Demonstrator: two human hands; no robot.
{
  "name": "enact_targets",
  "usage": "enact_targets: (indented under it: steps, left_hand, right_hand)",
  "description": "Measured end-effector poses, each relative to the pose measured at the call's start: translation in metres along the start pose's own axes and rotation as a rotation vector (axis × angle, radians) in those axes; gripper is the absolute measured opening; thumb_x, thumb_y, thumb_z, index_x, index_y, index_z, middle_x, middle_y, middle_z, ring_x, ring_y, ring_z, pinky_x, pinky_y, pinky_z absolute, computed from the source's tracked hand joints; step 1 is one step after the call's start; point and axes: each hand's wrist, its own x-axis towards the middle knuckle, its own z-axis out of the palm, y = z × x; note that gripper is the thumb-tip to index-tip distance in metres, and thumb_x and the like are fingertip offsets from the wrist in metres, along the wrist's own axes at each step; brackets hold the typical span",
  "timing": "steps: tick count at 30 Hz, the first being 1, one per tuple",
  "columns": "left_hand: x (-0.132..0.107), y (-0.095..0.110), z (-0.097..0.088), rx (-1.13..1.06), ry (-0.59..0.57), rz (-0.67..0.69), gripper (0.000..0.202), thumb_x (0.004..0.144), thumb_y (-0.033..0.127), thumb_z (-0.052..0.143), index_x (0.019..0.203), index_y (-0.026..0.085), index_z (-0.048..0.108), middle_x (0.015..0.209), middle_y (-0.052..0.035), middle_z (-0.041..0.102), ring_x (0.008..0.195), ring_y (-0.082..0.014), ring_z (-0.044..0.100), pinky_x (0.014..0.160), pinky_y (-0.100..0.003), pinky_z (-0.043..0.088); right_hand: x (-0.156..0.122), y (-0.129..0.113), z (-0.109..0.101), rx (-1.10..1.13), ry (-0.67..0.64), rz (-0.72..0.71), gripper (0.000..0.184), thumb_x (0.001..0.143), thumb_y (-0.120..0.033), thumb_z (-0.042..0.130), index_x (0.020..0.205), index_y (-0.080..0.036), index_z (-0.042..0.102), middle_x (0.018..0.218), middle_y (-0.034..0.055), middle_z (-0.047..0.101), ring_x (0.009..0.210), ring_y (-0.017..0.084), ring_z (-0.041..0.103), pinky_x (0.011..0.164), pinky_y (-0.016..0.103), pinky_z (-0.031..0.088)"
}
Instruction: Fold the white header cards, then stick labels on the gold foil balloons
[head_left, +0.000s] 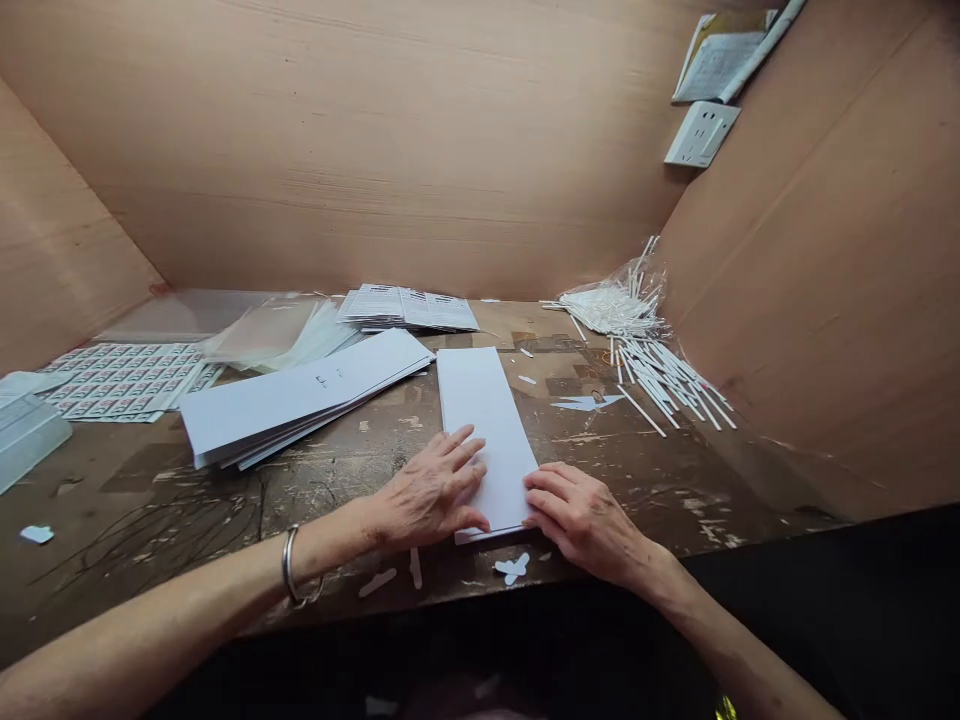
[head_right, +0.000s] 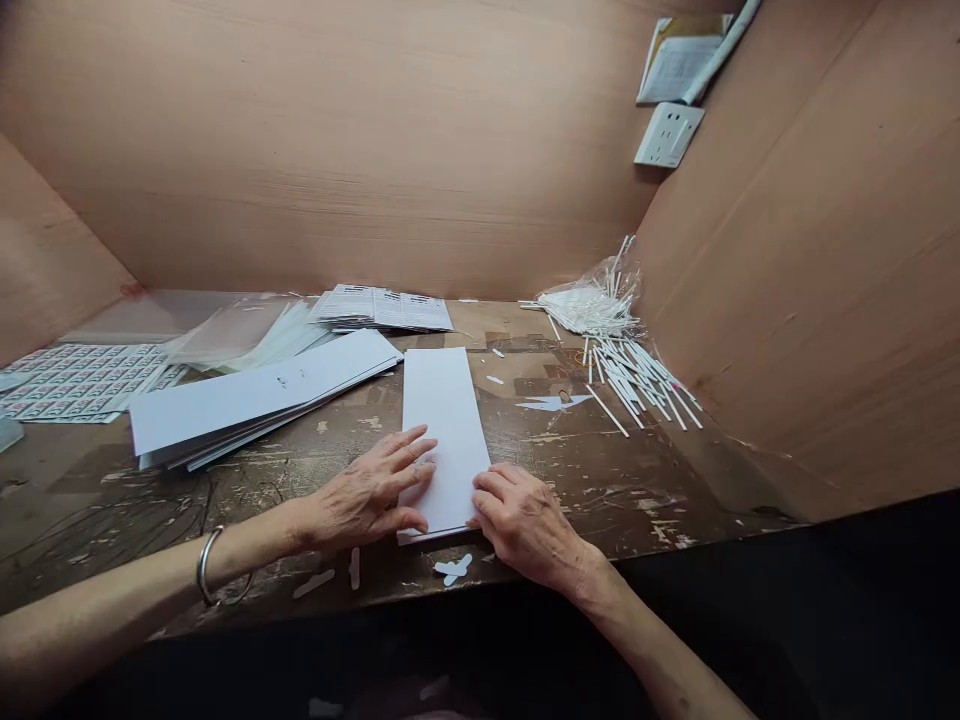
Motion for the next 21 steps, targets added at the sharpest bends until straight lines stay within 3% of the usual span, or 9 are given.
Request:
enact_targets:
  steps: [2, 6, 13, 19, 21]
  left_hand:
    - [-0.008, 0.009, 0.01, -0.02, -0.024, -0.012, 0.063, 0.073, 0.06, 0.046, 0.114, 0.013, 0.049, 0.129, -0.019, 0.039, 0.125, -0.0346, 0.024, 0.099, -0.05, 0.023]
    - [-0.014, 0.003, 0.01, -0.055, -0.09, -0.031, 0.081, 0.065, 0.067, 0.049, 0.125, 0.013, 0.04, 0.134, -0.0203, 0.033, 0.127, -0.0344, 0.021, 0.102, -0.049, 0.017]
    - [-0.015, -0.009, 0.01, -0.097, -0.126, -0.018, 0.088, 0.06, 0.067, 0.054, 0.129, 0.016, 0.036, 0.138, -0.0183, 0.026, 0.129, -0.0329, 0.017, 0.104, -0.048, 0.013]
    - [-0.02, -0.025, -0.005, -0.277, -0.167, 0.032, 0.086, 0.059, 0.059, 0.063, 0.13, 0.019, 0.034, 0.137, -0.0152, 0.031, 0.128, -0.0283, 0.021, 0.104, -0.042, 0.018]
    - [-0.02, -0.026, -0.01, -0.331, -0.119, -0.029, 0.079, 0.061, 0.055, 0.063, 0.127, 0.019, 0.039, 0.136, -0.0141, 0.033, 0.126, -0.0277, 0.026, 0.102, -0.041, 0.023]
  right_hand:
    - [0.0, -0.002, 0.0, -0.086, -0.051, -0.047, 0.014, 0.085, -0.016, 0.042, 0.082, -0.014, 0.056, 0.087, 0.0074, 0.058, 0.085, 0.019, 0.05, 0.074, 0.032, 0.041]
    - [-0.001, -0.005, -0.005, -0.247, -0.149, -0.197, 0.018, 0.084, -0.009, 0.037, 0.08, -0.014, 0.054, 0.079, 0.0066, 0.054, 0.072, 0.017, 0.048, 0.063, 0.03, 0.039]
    - [0.014, -0.009, -0.023, -0.326, -0.113, -0.408, 0.025, 0.087, -0.014, 0.031, 0.104, -0.01, 0.049, 0.084, 0.0102, 0.055, 0.077, 0.02, 0.051, 0.063, 0.031, 0.037]
    - [0.023, -0.016, -0.025, -0.276, -0.082, -0.426, 0.03, 0.088, -0.015, 0.032, 0.115, -0.012, 0.042, 0.091, 0.0105, 0.056, 0.081, 0.02, 0.051, 0.066, 0.031, 0.039]
    - [0.026, -0.018, -0.022, -0.267, -0.094, -0.411, 0.031, 0.088, -0.015, 0.032, 0.118, -0.013, 0.04, 0.089, 0.0094, 0.056, 0.08, 0.019, 0.051, 0.065, 0.03, 0.039]
